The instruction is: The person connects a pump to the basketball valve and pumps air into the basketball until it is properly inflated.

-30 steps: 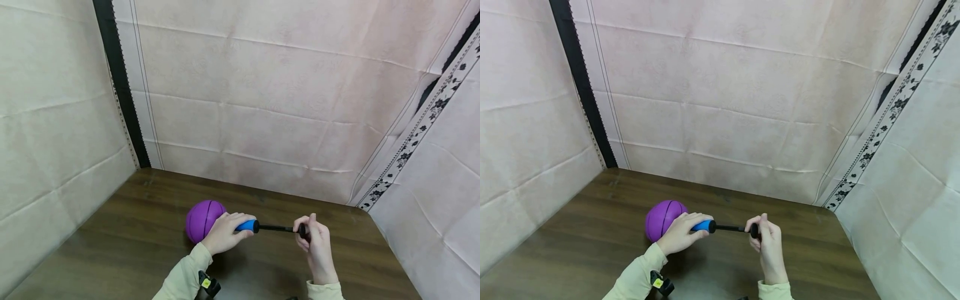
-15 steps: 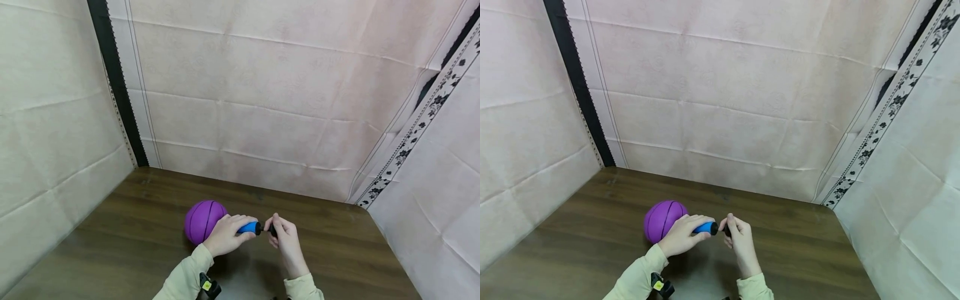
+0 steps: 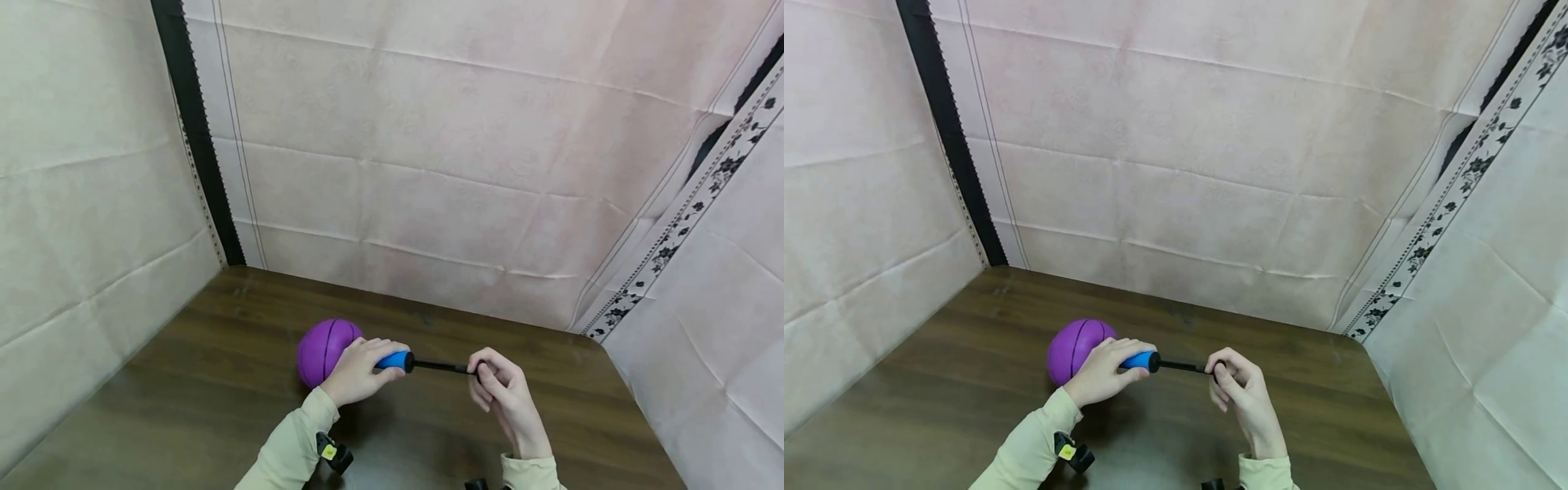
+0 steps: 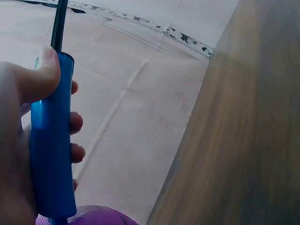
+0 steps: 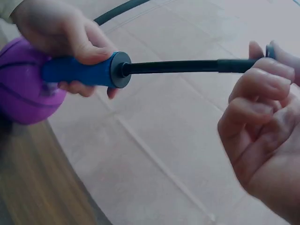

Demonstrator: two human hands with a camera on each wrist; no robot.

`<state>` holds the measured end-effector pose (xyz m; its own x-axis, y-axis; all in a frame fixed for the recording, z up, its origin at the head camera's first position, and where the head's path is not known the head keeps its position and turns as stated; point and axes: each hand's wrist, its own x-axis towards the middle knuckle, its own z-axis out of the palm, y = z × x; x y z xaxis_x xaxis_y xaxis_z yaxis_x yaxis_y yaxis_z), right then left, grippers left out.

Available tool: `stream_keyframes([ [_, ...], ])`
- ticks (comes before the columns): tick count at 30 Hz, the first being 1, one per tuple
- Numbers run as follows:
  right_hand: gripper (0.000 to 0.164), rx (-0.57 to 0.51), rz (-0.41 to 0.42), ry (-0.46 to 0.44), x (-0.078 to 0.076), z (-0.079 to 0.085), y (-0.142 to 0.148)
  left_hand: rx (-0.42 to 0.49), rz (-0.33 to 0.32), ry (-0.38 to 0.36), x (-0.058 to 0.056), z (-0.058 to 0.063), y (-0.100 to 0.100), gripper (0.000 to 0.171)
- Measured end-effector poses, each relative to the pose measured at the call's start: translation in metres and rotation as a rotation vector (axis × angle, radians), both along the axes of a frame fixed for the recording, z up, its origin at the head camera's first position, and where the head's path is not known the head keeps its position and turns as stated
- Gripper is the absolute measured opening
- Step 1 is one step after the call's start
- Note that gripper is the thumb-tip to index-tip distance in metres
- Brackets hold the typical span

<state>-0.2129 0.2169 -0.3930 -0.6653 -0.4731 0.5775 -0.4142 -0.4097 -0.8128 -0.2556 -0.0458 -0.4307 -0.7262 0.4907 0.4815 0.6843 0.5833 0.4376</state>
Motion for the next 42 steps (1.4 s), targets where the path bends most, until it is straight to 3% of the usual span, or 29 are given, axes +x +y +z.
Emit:
stream_keyframes([
  [2,0.028,0.031,-0.001,-0.068,-0.005,-0.006,-0.008,-0.022,0.035,0.02,0.0,0.0,-0.001,0.034],
  [7,0.02,0.206,-0.101,-0.218,-0.019,-0.03,-0.032,-0.13,0.083,0.045,0.001,0.0,0.002,0.034],
  [11,0.018,0.302,-0.174,-0.215,-0.021,-0.038,-0.039,-0.14,0.071,0.041,0.002,0.0,0.006,0.034],
  [16,0.03,0.369,-0.197,-0.183,-0.014,-0.025,-0.029,-0.056,0.011,-0.01,0.003,-0.002,0.012,0.034],
  [21,0.03,0.268,-0.2,-0.133,-0.002,-0.004,-0.011,0.03,-0.048,-0.119,0.002,-0.005,0.015,0.037],
  [25,0.037,0.118,-0.203,-0.03,0.009,0.01,0.007,0.047,-0.049,-0.132,0.001,-0.007,0.015,0.037],
  [30,0.032,0.094,-0.213,0.007,0.016,0.02,0.012,0.066,-0.071,-0.151,0.002,-0.009,0.015,0.038],
  [35,0.026,0.084,-0.193,-0.031,0.008,0.014,0.002,0.071,-0.028,-0.115,0.002,-0.01,0.014,0.037],
  [42,0.02,0.224,-0.136,-0.237,-0.01,-0.014,-0.021,0.04,-0.013,-0.064,0.003,-0.012,0.02,0.034],
])
